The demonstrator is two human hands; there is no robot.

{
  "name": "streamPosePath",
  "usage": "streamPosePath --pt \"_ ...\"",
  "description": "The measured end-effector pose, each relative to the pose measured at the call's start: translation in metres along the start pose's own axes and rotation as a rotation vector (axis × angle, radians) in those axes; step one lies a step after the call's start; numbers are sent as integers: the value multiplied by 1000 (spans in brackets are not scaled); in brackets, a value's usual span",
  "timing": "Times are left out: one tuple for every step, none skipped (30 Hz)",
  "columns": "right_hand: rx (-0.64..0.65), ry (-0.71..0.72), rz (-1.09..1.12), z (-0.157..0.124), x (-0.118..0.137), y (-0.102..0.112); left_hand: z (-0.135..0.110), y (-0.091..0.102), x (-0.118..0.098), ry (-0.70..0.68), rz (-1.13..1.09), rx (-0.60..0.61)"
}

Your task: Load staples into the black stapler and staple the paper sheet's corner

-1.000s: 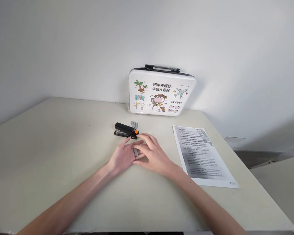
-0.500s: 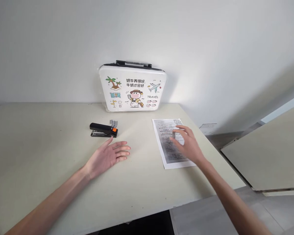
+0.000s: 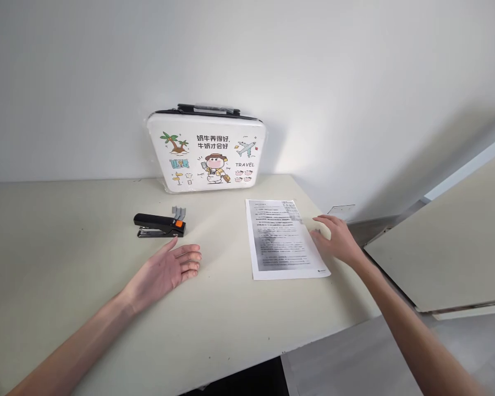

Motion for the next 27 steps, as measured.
streamPosePath --pt "-23 27 16 -4 17 2 0 0 0 2 2 -4" --pt "-20 80 39 -9 37 2 0 1 0 5 2 -9" --pt "-14 142 73 -15 58 2 0 1 0 6 2 -14" --pt "-1 199 111 -21 80 0 1 1 0 7 2 -17" --pt "30 247 143 -27 102 -4 1 1 0 8 1 -21" --pt "85 290 167 -33 123 -10 1 1 -1 10 -1 -24" --pt "131 327 198 -38 141 -17 1 1 -1 11 -4 -28" --pt "174 348 214 -42 157 -25 1 2 -1 11 -8 -31" --pt "209 365 213 -45 170 -34 1 2 -2 11 -12 -33" --pt "231 369 202 -46 179 -43 0 2 -2 13 -15 -36" --pt "250 355 179 -46 186 -52 0 2 -2 14 -17 -39" --pt "263 339 153 -46 189 -61 0 3 -3 14 -16 -43" --pt "275 324 125 -45 190 -69 0 3 -3 15 -15 -47" --pt "285 312 101 -45 190 -75 0 4 -3 14 -14 -47" --pt "296 307 84 -45 188 -80 0 4 -4 13 -14 -45" --pt "309 306 75 -45 186 -83 1 5 -4 12 -16 -41" --pt "323 305 72 -46 183 -85 1 5 -4 13 -20 -37" --pt "336 306 75 -46 180 -86 2 6 -4 16 -25 -34" --pt "349 309 81 -47 177 -85 2 6 -3 20 -30 -33" --pt "362 314 87 -48 174 -83 3 7 -3 23 -34 -35" --pt "371 321 91 -48 172 -81 3 7 -3 27 -37 -39" --pt "377 328 94 -49 170 -79 3 7 -3 30 -38 -43" --pt "380 334 95 -49 169 -77 3 7 -2 32 -40 -48" --pt "380 337 98 -48 168 -76 2 6 -2 31 -42 -54" --pt "378 338 101 -48 167 -75 2 6 -2 30 -44 -60" --pt "376 337 105 -47 167 -74 2 6 -2 30 -46 -64" --pt "376 338 107 -47 167 -74 2 6 -2 30 -48 -67"
Point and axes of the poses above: each hand's wrist, its own z-axis towards the middle knuckle, its own y-axis out of the back of the hand, x = y × z, the point moved 3 cm from there along z, towards the middle knuckle, and after that the axes turned 12 degrees about -y, right-handed, at the moved point
